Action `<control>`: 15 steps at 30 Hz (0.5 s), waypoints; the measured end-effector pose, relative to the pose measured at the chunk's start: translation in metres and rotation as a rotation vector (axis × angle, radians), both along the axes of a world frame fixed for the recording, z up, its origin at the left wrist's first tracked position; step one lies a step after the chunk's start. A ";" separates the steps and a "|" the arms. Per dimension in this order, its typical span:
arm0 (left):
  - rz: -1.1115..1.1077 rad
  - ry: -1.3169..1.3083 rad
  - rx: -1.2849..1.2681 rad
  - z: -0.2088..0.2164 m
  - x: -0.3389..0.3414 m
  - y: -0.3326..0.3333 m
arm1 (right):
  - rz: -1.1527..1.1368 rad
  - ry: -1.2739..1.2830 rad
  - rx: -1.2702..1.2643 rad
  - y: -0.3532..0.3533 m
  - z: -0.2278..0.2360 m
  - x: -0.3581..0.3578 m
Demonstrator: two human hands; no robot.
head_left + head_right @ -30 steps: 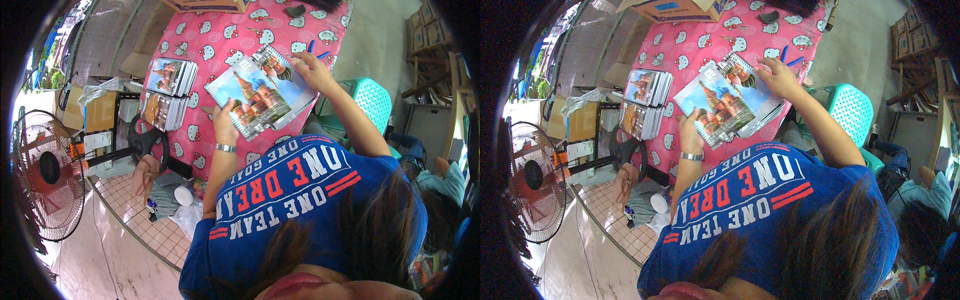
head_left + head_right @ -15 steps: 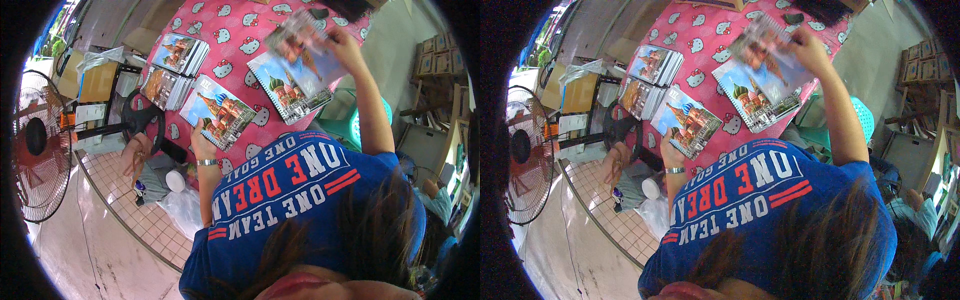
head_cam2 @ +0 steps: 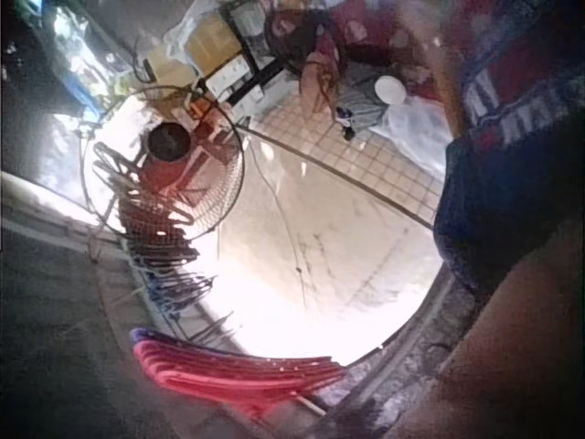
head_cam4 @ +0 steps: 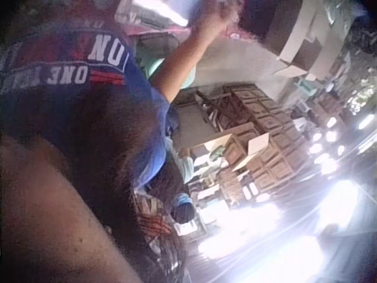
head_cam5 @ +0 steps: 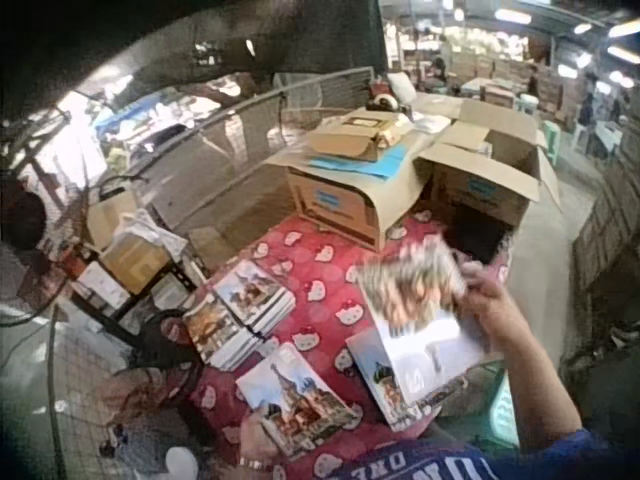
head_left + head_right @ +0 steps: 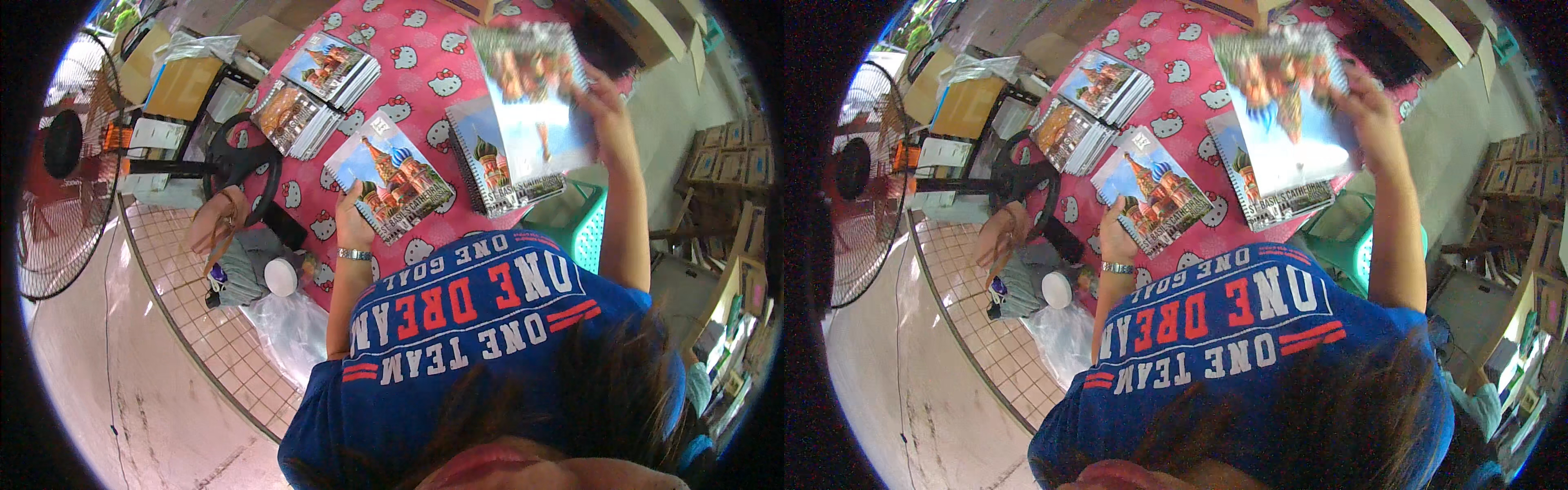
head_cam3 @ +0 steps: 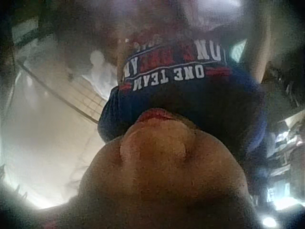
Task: The person unpacks spiral-bound notebooks from a cardboard box and stacks them on a table. They handle the notebooks one by one, flipping them over to inspect the covers and pages before placing them into neat piles.
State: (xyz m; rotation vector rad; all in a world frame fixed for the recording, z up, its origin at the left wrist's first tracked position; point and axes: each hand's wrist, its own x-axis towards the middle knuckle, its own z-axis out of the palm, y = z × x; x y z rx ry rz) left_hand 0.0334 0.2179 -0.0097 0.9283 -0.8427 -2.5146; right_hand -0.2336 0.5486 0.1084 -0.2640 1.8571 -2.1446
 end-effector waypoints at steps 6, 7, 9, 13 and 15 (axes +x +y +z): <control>-0.113 0.061 0.101 0.024 -0.015 0.013 | 0.096 0.409 1.023 -0.006 -0.068 0.037; -0.127 0.021 0.042 0.048 -0.033 0.030 | 0.037 0.420 0.979 -0.009 -0.069 0.035; -0.202 0.105 0.050 0.047 -0.060 0.045 | 0.107 0.391 0.762 -0.024 -0.052 0.031; -0.308 0.129 -0.371 0.048 -0.116 0.083 | 0.220 0.540 0.746 -0.032 -0.039 0.033; -0.361 -0.050 -0.934 0.045 -0.143 0.061 | 0.209 0.687 1.054 -0.027 -0.044 0.041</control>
